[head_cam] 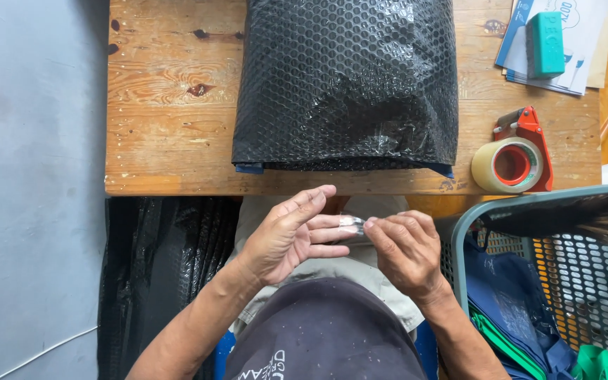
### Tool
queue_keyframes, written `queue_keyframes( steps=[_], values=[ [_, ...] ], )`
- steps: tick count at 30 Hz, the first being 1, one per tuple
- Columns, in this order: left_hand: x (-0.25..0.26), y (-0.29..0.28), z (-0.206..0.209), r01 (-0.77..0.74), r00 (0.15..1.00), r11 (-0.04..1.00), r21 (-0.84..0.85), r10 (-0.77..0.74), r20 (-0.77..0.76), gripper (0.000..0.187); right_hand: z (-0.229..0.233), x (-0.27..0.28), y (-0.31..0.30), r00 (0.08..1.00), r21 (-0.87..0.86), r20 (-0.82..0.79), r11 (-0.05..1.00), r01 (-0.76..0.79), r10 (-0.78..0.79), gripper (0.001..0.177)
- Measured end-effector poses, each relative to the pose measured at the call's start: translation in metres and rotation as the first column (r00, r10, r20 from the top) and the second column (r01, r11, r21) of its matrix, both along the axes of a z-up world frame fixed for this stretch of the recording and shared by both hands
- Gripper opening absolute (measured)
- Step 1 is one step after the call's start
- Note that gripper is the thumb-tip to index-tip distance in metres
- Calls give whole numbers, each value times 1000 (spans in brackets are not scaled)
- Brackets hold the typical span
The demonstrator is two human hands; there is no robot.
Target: The person is wrapping a black bubble wrap sheet around an object and securing the edges with clear adhesive tape using a handheld dispenser.
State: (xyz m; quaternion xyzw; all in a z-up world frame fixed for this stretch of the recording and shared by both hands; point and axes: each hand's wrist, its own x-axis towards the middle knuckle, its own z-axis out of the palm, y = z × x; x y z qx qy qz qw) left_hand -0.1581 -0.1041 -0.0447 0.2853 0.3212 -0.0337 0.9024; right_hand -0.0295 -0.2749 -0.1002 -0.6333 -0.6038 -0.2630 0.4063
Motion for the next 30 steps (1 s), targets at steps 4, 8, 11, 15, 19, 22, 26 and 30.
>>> queue_keyframes(
  steps=[4, 8, 11, 15, 19, 22, 26, 30],
  values=[
    [-1, 5, 1, 179, 983, 971, 156, -169, -75, 77, 5, -15, -17, 996, -65, -87, 997, -29, 23, 14],
    [6, 15, 19, 632, 775, 595, 497, -478, -413, 83, 11, -14, -40, 969, -264, -247, 963, -56, -12, 15],
    [-2, 20, -10, 380, 909, 123, 917, -233, -346, 58, 11, -1, -50, 781, -244, -613, 969, -45, -118, 11],
    [18, 31, -36, -329, 944, -616, 715, -204, 259, 29, -16, 14, -40, 201, -21, -980, 992, -124, 4, 14],
    [64, 45, -54, -371, 929, -742, 558, -299, 220, 20, -40, 11, -6, -183, 276, -948, 959, -70, 259, 20],
    [79, 58, -96, -321, 939, -768, 555, -335, 79, 12, -47, 12, 16, -358, 327, -879, 945, 33, 316, 7],
    [75, 60, -111, -346, 934, -780, 521, -341, 110, 8, -90, 22, 20, -405, 310, -865, 950, 34, 297, 23],
    [75, 62, -115, -396, 915, -750, 530, -372, 157, 6, -76, 15, 30, -365, 288, -899, 955, -73, 243, 37]
  ],
)
